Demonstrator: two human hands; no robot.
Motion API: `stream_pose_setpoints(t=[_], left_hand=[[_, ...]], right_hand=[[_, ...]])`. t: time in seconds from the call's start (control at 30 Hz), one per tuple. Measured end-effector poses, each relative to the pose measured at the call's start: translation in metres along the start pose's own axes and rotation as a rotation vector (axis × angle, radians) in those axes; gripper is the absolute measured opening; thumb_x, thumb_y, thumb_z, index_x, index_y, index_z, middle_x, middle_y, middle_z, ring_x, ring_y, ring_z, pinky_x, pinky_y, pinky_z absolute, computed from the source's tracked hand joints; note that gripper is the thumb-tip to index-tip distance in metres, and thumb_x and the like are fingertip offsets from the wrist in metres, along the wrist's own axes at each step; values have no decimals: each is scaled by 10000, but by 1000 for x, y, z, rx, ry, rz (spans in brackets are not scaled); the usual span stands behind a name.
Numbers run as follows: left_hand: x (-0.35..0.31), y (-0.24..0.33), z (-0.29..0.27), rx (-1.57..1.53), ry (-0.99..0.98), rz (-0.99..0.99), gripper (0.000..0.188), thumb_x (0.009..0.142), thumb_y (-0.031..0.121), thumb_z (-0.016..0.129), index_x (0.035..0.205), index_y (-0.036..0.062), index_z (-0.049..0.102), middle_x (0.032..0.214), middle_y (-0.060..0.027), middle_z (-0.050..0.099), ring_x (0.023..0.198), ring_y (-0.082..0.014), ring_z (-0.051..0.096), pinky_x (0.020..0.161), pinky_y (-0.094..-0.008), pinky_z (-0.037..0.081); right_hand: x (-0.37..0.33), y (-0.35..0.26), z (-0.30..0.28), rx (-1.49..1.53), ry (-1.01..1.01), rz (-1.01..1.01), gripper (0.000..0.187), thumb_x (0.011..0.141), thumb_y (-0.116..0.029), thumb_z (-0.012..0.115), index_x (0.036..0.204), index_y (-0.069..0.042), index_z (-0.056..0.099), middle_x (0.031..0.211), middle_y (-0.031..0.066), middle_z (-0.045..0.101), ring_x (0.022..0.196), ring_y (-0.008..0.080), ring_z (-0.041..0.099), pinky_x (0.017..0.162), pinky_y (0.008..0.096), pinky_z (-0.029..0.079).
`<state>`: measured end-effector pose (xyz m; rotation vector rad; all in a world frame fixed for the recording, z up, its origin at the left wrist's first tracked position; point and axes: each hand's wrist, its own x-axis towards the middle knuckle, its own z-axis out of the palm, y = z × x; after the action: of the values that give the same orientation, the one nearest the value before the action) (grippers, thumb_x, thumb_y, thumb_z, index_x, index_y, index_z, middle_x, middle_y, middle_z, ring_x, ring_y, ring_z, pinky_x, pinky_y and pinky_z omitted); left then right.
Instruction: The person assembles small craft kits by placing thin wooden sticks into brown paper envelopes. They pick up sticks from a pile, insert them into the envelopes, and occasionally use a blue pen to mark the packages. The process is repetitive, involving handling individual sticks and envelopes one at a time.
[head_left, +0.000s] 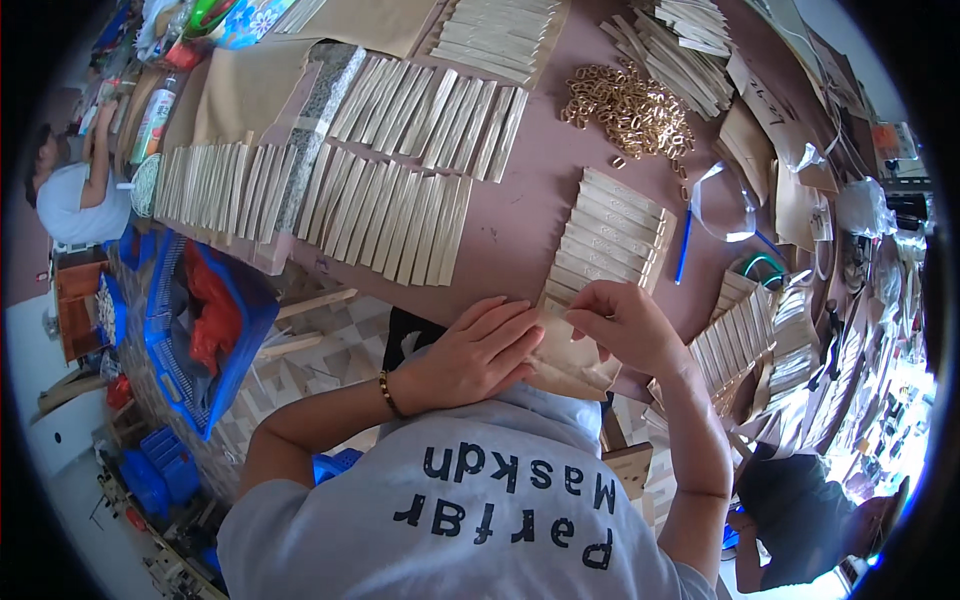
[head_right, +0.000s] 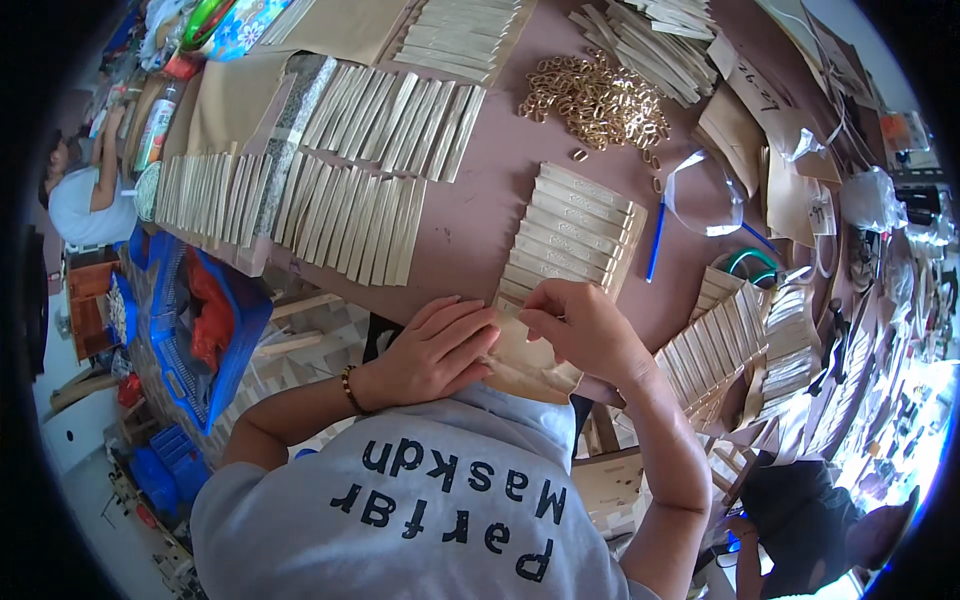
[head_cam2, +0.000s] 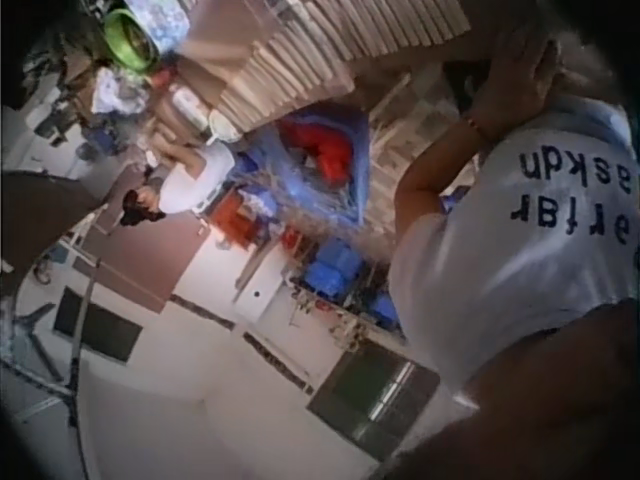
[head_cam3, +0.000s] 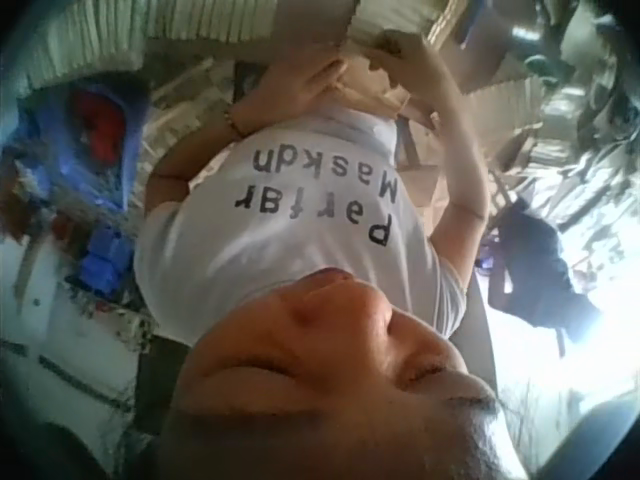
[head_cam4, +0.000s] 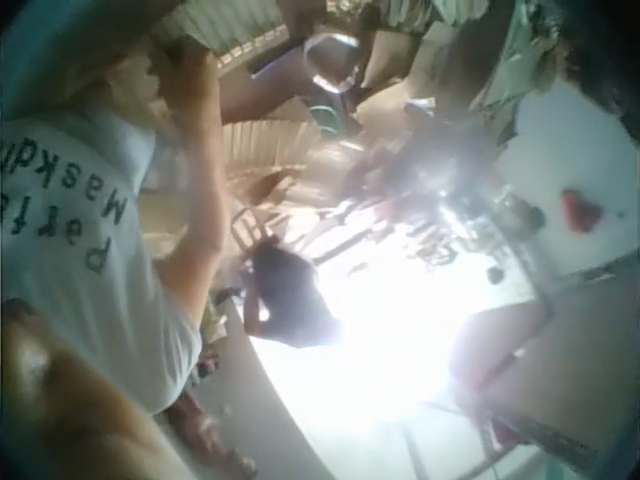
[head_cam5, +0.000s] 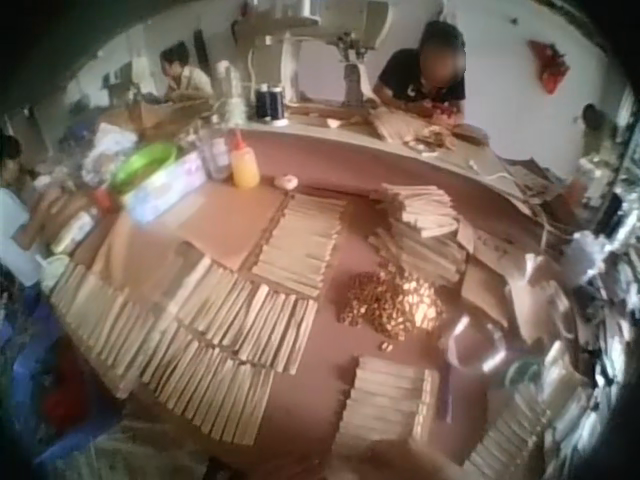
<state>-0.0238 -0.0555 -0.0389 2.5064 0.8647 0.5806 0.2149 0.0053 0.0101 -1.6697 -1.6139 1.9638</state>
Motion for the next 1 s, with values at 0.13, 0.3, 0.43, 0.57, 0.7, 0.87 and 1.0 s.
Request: stream_pose_setpoints(t=[0.13,0.3,0.43,0.57,0.7,0.87,1.0], left_hand=[[0,-2,1,5,1,2,470,853,264,667,1204,-33,573,1293,-181,510,1223,-317,480,1055,-482,367],[1,-3,-1,-1,-10,-3,472,841,255,676,1201,-32,573,1288,-178,511,1210,-316,489,1043,-477,378],[2,-3,0,-31,22,-20,468,818,235,693,1185,-28,573,1302,-181,505,1218,-317,486,1036,-470,385],[4,-2,-2,-18,6,-23,464,798,224,706,1170,-19,574,1334,-182,490,1248,-317,469,1032,-461,388],[6,-1,-1,31,-7,-25,465,792,229,707,1172,-4,574,1363,-175,477,1269,-311,453,1037,-457,379],[2,2,0,127,-38,-34,469,796,253,699,1182,21,569,1385,-162,470,1290,-301,432,1057,-451,343],[2,4,1,173,-31,-35,473,796,271,700,1185,37,565,1394,-152,469,1287,-290,430,1049,-444,337]], right_hand=[[5,3,5,3,25,-12,176,908,-145,598,941,18,653,737,56,673,593,91,609,504,247,499],[8,0,5,-24,31,24,189,902,-158,599,930,18,660,729,62,675,596,94,617,502,248,502],[11,-6,3,-9,7,42,194,899,-166,601,922,17,661,723,67,679,575,96,612,483,251,492],[11,-9,1,-15,-3,72,195,898,-166,601,917,20,659,726,77,682,556,104,612,479,251,491],[12,-4,2,-24,5,57,202,890,-172,615,921,23,658,736,86,684,539,111,611,473,256,489],[0,3,-1,-110,65,-59,202,856,-174,654,931,14,658,755,108,687,611,167,642,578,313,518],[-22,8,-12,-337,194,-49,207,831,-182,684,923,2,662,781,127,690,706,225,671,675,354,526]])
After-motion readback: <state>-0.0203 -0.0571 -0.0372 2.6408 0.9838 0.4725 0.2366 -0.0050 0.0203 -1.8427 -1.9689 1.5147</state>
